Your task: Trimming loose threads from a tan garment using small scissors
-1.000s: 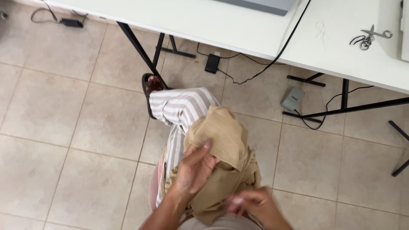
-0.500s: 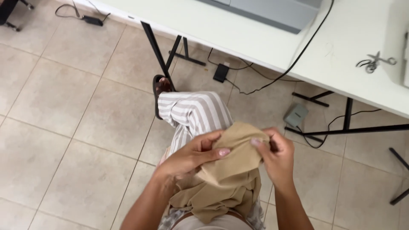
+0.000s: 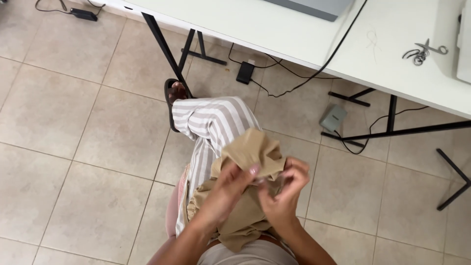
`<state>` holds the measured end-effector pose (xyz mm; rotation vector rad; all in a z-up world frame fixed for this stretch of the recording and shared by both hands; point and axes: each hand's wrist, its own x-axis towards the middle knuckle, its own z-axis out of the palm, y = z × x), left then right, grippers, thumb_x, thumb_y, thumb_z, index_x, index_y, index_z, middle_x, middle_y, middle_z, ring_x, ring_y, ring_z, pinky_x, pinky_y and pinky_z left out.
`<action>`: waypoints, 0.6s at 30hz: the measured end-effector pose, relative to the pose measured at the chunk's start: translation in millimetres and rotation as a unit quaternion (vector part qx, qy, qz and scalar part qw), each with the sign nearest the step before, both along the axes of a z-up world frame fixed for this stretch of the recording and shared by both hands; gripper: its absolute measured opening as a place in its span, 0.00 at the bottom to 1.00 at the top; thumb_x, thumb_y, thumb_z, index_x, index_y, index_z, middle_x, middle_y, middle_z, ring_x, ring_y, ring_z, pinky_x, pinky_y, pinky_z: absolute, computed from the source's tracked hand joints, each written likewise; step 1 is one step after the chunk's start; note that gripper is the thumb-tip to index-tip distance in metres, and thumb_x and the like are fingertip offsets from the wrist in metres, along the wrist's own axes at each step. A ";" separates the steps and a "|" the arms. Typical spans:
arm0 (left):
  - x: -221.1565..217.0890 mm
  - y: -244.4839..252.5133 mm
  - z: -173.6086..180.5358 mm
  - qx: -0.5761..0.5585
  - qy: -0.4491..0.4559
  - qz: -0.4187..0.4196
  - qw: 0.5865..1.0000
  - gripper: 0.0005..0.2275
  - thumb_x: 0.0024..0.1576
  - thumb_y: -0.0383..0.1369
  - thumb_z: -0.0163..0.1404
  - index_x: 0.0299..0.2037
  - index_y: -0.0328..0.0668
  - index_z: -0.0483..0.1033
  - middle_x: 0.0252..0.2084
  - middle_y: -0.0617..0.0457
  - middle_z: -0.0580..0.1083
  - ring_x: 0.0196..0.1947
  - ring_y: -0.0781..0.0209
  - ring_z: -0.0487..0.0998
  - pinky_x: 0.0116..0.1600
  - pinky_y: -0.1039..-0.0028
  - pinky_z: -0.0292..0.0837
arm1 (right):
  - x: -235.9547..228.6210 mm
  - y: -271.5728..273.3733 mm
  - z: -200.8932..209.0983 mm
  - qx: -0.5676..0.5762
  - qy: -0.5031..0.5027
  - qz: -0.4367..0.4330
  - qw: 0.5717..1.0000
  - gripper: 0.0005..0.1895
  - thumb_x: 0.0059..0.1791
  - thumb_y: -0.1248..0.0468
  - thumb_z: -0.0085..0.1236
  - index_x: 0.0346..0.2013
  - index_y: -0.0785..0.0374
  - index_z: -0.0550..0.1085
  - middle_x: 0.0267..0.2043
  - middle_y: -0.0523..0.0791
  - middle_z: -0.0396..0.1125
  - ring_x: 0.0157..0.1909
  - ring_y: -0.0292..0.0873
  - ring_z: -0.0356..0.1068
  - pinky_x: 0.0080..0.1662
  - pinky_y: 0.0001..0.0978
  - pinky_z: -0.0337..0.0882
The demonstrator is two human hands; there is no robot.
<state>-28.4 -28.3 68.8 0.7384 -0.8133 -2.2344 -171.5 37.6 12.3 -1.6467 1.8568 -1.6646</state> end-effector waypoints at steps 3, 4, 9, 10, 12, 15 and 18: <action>12.5 23.6 -29.6 -0.210 -0.116 -0.015 0.971 0.10 0.70 0.38 0.51 0.54 0.44 0.80 0.40 0.56 0.77 0.33 0.68 0.71 0.35 0.84 0.66 | -6.8 -1.0 14.8 0.075 -0.088 0.022 0.993 0.18 0.50 0.69 0.66 0.50 0.66 0.67 0.49 0.47 0.67 0.31 0.34 0.63 0.26 0.23 0.64; 17.4 17.8 -9.4 -0.212 -0.116 -0.013 0.970 0.10 0.70 0.38 0.51 0.54 0.44 0.80 0.40 0.56 0.77 0.33 0.68 0.71 0.35 0.84 0.66 | -13.5 -0.9 16.2 0.073 -0.088 0.023 0.993 0.18 0.50 0.69 0.66 0.50 0.66 0.67 0.49 0.47 0.67 0.31 0.34 0.63 0.26 0.23 0.64; 24.4 -0.5 -6.3 -0.582 -0.316 0.161 0.732 0.22 0.62 0.27 0.61 0.66 0.40 0.72 0.70 0.43 0.69 0.71 0.46 0.68 0.77 0.54 0.68 | -43.6 11.8 33.0 0.200 -0.316 0.151 0.915 0.12 0.58 0.59 0.58 0.51 0.64 0.74 0.45 0.43 0.70 0.48 0.36 0.69 0.50 0.25 0.67; 20.0 1.9 -8.8 -0.580 -0.316 0.159 0.733 0.22 0.62 0.27 0.61 0.66 0.40 0.72 0.70 0.43 0.69 0.71 0.46 0.68 0.77 0.54 0.68 | -41.6 15.5 38.6 0.202 -0.317 0.150 0.914 0.12 0.58 0.59 0.58 0.51 0.64 0.74 0.45 0.43 0.70 0.48 0.36 0.69 0.50 0.25 0.67; 5.1 -1.9 -14.5 -0.580 -0.261 0.121 0.762 0.20 0.57 0.16 0.63 0.60 0.32 0.77 0.58 0.43 0.79 0.60 0.48 0.82 0.69 0.63 0.80 | -44.0 13.7 49.5 0.233 -0.290 0.172 0.912 0.14 0.57 0.57 0.59 0.47 0.66 0.78 0.36 0.42 0.74 0.34 0.33 0.69 0.36 0.23 0.66; 5.6 13.8 8.9 -0.505 -0.264 0.053 0.820 0.27 0.62 0.27 0.56 0.71 0.35 0.61 0.67 0.40 0.67 0.68 0.45 0.71 0.75 0.54 0.74 | -47.0 12.1 54.7 0.228 -0.238 0.129 0.935 0.09 0.57 0.62 0.60 0.36 0.64 0.79 0.25 0.39 0.70 0.27 0.29 0.63 0.31 0.20 0.61; -3.6 38.6 3.9 -0.446 -0.363 -0.026 0.818 0.32 0.55 0.32 0.56 0.68 0.33 0.56 0.66 0.34 0.58 0.68 0.39 0.66 0.77 0.51 0.68 | -47.4 14.5 54.1 0.216 -0.171 0.147 0.950 0.07 0.55 0.65 0.63 0.32 0.62 0.80 0.22 0.40 0.73 0.21 0.31 0.68 0.24 0.19 0.66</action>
